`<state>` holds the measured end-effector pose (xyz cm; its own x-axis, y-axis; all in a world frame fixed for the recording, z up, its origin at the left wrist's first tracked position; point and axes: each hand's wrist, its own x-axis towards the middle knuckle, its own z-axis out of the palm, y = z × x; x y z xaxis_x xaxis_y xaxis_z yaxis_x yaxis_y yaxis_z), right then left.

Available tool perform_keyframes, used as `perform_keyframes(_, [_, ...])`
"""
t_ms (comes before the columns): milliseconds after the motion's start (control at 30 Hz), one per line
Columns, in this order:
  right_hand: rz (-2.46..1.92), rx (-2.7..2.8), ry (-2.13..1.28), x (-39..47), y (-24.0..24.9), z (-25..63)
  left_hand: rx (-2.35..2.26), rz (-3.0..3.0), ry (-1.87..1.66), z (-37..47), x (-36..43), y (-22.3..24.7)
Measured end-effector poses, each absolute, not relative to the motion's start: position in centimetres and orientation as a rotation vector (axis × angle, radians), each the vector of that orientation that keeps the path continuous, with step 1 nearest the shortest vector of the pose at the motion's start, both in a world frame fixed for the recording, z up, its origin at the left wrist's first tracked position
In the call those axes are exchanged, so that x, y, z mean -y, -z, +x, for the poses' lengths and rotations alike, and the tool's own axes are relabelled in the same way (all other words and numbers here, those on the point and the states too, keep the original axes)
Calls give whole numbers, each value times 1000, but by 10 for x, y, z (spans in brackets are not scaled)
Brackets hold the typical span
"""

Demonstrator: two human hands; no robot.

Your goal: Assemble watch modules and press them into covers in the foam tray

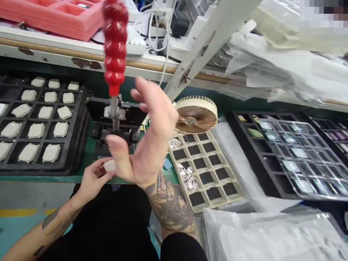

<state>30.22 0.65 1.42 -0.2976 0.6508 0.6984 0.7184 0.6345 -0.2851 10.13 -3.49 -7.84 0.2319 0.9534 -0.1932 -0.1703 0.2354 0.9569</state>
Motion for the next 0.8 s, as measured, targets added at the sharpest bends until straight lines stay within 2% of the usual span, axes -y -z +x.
perform_keyframes(200, [-1196, 1911, -21, 16, 62, 286, -1089, 1223, -1075, 78, 50, 78])
perform_keyframes(300, [-1335, 2018, -42, 18, 83, 281, -1112, 1248, -1089, 77, 50, 81])
perform_keyframes(467, [-1596, 2284, -159, -8, 86, 265, -1010, 1102, -1116, 86, 39, 81])
perform_keyframes(600, [-1544, 2117, -241, -11, 84, 264, -1199, 1497, -1151, 78, 32, 72])
perform_keyframes(800, [-1396, 1838, -272, 40, 87, 285, -1386, 2019, -891, 81, 11, 61])
